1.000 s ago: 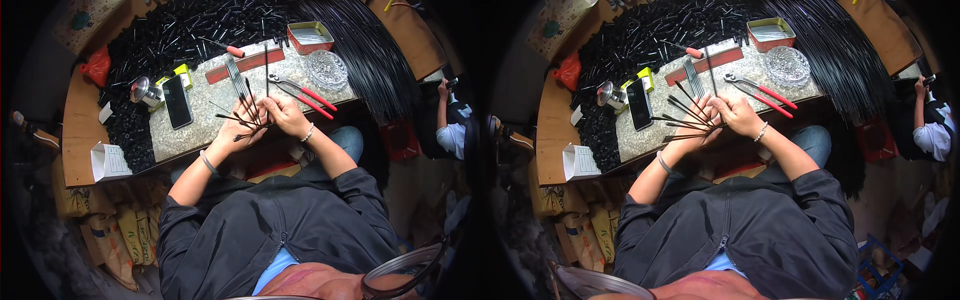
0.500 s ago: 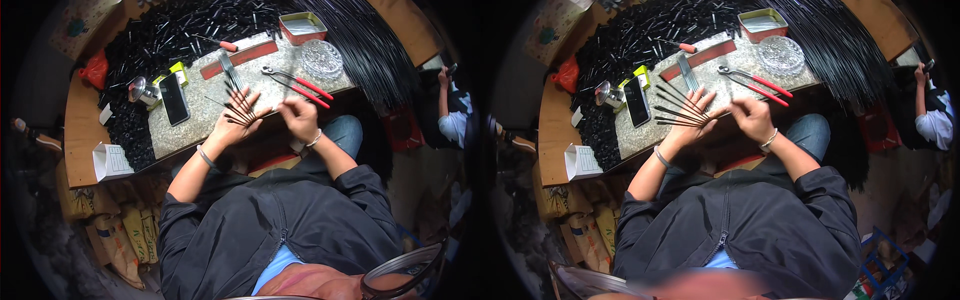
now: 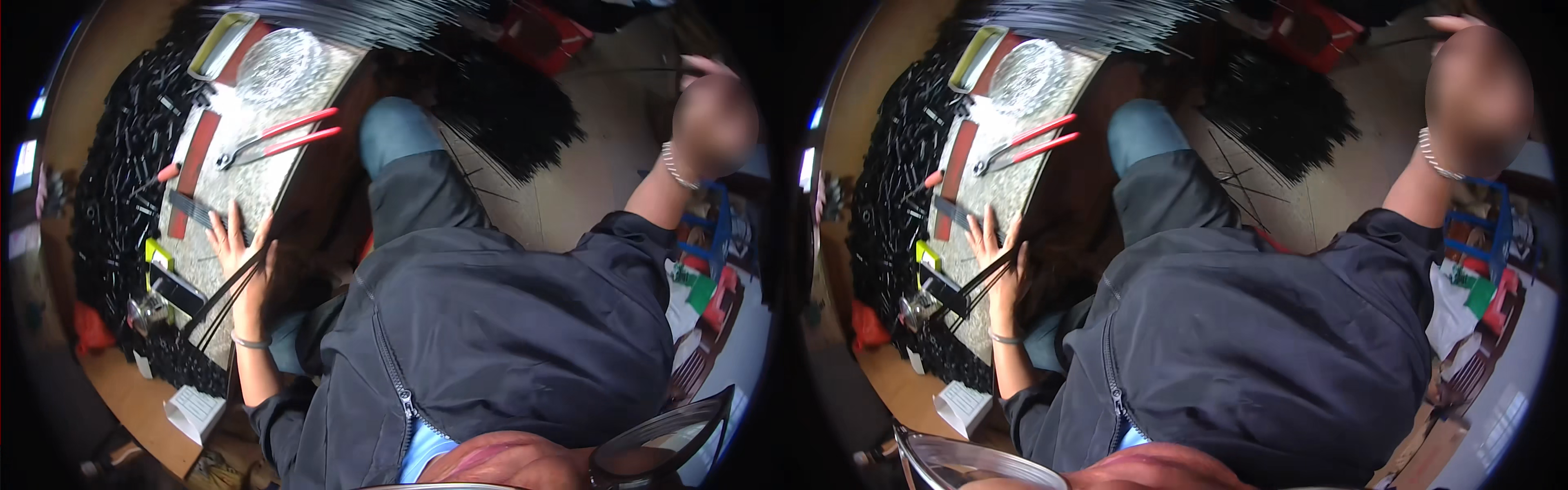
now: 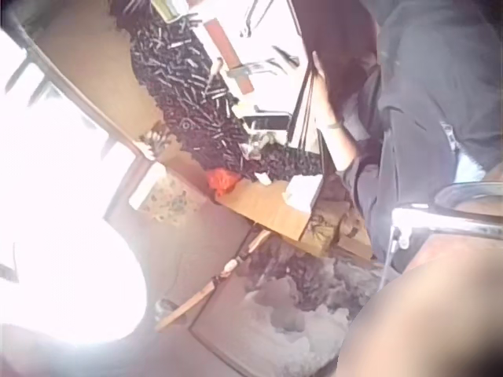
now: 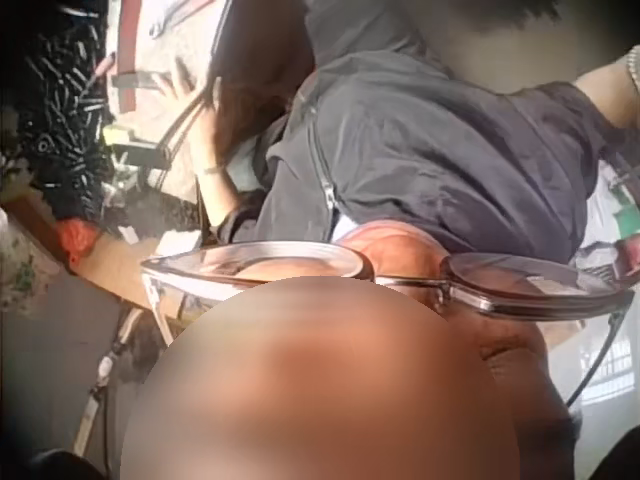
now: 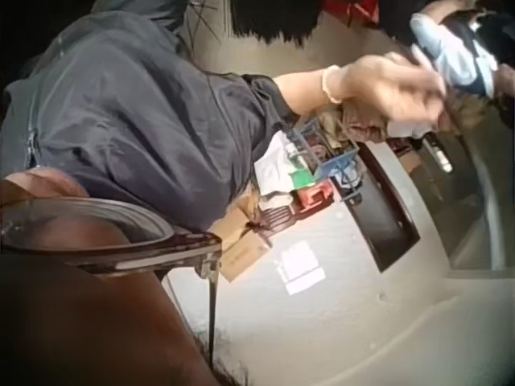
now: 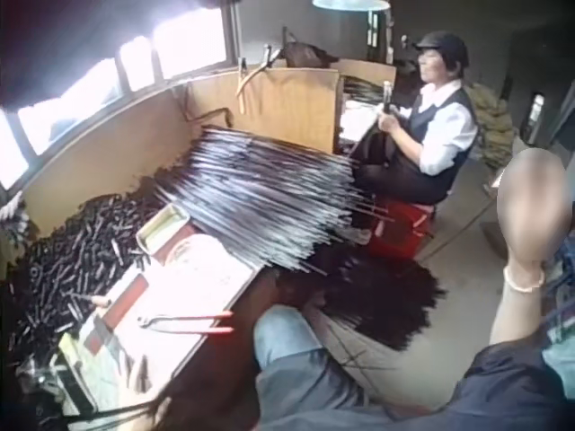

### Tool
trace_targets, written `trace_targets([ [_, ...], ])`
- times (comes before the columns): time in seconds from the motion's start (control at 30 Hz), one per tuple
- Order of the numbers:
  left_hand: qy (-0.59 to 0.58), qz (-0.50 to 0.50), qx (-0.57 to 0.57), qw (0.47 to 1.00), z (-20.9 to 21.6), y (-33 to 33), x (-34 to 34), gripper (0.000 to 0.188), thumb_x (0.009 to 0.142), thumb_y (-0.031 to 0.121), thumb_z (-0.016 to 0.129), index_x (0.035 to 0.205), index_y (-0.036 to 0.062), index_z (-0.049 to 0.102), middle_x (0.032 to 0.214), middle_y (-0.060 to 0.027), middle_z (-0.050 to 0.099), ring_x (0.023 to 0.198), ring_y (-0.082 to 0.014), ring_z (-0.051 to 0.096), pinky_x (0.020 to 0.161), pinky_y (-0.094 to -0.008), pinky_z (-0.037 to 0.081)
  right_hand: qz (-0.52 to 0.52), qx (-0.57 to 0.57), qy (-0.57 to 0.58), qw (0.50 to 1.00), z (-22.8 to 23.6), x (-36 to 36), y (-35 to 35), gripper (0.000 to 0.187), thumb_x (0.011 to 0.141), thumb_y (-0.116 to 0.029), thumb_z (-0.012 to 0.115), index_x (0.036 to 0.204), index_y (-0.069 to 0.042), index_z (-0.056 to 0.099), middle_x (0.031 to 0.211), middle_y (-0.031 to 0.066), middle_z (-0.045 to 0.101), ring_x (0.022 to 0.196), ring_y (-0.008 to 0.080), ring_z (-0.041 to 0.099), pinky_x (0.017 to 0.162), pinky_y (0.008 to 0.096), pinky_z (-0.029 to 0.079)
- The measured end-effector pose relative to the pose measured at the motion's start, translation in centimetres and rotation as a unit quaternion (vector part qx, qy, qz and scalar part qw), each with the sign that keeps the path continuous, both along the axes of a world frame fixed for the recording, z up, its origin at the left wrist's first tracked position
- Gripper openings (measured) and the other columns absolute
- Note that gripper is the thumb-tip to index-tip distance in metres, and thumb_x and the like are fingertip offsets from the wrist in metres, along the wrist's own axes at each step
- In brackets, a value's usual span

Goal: Manually assembling metal umbrella ribs and connecting them using pliers on a production workbench.

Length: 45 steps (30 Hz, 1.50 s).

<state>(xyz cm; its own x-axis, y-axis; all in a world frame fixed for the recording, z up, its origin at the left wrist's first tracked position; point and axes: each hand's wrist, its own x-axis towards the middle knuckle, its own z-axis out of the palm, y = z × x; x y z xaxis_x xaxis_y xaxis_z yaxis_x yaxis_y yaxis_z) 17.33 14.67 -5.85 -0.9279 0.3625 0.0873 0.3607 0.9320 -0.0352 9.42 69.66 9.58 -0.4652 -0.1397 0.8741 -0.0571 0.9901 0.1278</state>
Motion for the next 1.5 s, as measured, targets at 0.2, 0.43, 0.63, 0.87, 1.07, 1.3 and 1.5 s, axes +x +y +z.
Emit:
trace_targets([
  [0.2,-0.014,-0.005,0.004,1.0,0.9,0.6,0.0,0.046,0.079,0.017,0.062,0.123,0.0252,0.056,0.143,-0.0189,0.027,0.133,-0.0476,0.014,0.107,-0.0577,0.017,0.101,-0.236,-0.253,0.933,-22.4,0.2,0.9,0.014,0.085,-0.02,0.062,0.09,-0.008,0.058,0.071,0.0129,0.063,0.06,0.0283,0.062,0.053,0.035,0.049],
  [0.43,-0.034,0.024,0.033,0.999,0.1,0.2,0.1,0.049,0.076,0.014,0.063,0.123,0.0249,0.056,0.143,-0.0188,0.026,0.132,-0.0485,0.017,0.106,-0.0565,0.022,-0.005,-0.093,-0.582,0.808,-41.3,2.5,-3.0,0.026,0.083,-0.033,0.06,0.09,-0.008,0.056,0.073,0.0159,0.064,0.068,0.034,0.064,0.057,0.0424,0.052],
  [0.63,-0.02,0.026,0.022,0.999,0.1,-0.8,0.7,0.047,0.077,0.019,0.063,0.122,0.0276,0.056,0.144,-0.0204,0.022,0.133,-0.0475,0.014,0.106,-0.0594,0.016,0.08,-0.144,-0.83,0.532,-30.5,-2.3,-11.2,0.042,0.079,-0.043,0.064,0.082,-0.001,0.066,0.077,0.0142,0.066,0.066,0.0213,0.066,0.051,0.0323,0.051],
  [0.87,0.004,0.026,0.03,0.999,0.3,-0.6,0.8,0.048,0.076,0.021,0.065,0.123,0.0297,0.055,0.144,-0.0216,0.024,0.133,-0.0471,0.015,0.107,-0.0591,0.015,0.357,-0.251,-0.33,0.837,-10.2,-15.2,-13.9,0.016,0.083,-0.014,0.061,0.081,0.001,0.066,0.073,0.0113,0.066,0.066,0.0185,0.064,0.06,0.0281,0.049],
  [1.07,0.006,0.027,0.037,0.999,0.3,0.0,0.4,0.049,0.076,0.023,0.066,0.123,0.032,0.055,0.143,-0.0217,0.026,0.133,-0.0471,0.017,0.107,-0.058,0.016,0.08,-0.08,-0.293,0.949,-12.5,-29.4,-14.4,0.022,0.078,-0.03,0.066,0.084,-0.009,0.068,0.087,0.0101,0.065,0.088,0.0286,0.061,0.077,0.0391,0.05],
  [1.3,0.002,0.029,0.046,0.999,0.5,-0.5,0.6,0.051,0.075,0.024,0.067,0.124,0.0342,0.053,0.142,-0.0218,0.027,0.132,-0.0484,0.018,0.105,-0.0602,0.018,-0.006,-0.086,-0.33,0.94,-13.2,-31.2,-15.9,0.023,0.083,-0.027,0.06,0.089,-0.005,0.061,0.094,0.0144,0.062,0.095,0.0312,0.059,0.08,0.0438,0.048],
  [1.5,0.003,0.031,0.044,0.999,0.7,-0.5,0.5,0.049,0.076,0.024,0.066,0.123,0.0318,0.054,0.144,-0.0217,0.024,0.133,-0.0483,0.016,0.106,-0.0589,0.016,0.007,-0.08,-0.36,0.929,-13.1,-30.8,-15.8,0.022,0.084,-0.031,0.06,0.09,-0.01,0.06,0.094,0.0127,0.061,0.093,0.0315,0.059,0.078,0.0432,0.048],
])
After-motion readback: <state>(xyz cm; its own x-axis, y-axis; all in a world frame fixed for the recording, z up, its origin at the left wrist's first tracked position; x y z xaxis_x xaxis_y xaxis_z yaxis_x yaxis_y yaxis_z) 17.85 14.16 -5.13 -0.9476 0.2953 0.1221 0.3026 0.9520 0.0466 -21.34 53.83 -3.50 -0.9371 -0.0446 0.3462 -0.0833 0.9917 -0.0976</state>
